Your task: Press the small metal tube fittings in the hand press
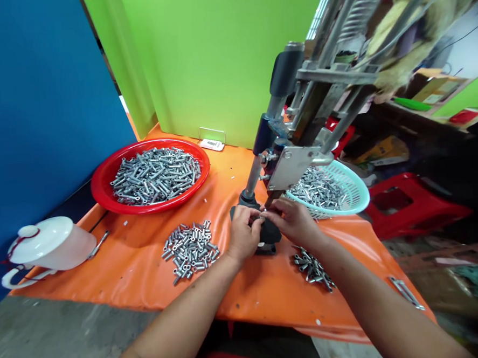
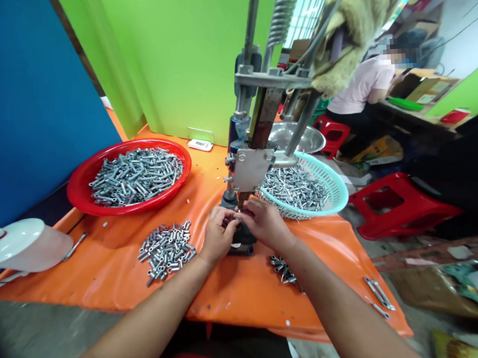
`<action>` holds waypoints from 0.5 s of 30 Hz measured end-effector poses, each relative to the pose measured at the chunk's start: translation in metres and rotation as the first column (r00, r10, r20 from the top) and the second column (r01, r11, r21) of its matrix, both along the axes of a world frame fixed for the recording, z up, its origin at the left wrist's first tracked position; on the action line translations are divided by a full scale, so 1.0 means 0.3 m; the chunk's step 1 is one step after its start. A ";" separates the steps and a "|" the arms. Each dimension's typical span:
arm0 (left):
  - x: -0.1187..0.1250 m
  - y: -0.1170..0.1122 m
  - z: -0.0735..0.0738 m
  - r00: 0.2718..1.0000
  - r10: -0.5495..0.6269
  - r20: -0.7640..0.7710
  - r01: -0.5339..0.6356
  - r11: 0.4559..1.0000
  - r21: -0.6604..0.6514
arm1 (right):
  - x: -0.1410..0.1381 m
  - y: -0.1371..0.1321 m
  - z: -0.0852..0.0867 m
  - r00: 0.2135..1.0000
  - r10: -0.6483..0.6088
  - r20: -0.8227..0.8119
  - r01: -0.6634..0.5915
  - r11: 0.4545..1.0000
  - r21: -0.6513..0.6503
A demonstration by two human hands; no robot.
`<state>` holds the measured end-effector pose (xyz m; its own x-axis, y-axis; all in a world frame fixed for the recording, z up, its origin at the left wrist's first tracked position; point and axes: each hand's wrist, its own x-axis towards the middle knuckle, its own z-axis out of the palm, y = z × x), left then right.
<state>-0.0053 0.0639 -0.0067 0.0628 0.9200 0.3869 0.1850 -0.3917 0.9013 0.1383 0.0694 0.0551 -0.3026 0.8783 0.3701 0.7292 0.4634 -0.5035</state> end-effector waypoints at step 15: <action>0.027 0.009 -0.020 0.998 0.051 0.039 -0.050 0.998 -0.026 | 0.186 0.106 0.318 0.554 -0.334 -0.763 0.374 0.918 -0.132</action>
<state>0.0028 0.0668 -0.0127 0.0013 0.9308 0.3654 0.1680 -0.3604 0.9175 0.1941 0.1013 0.1504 0.4361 0.8292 0.3496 0.2020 0.2884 -0.9360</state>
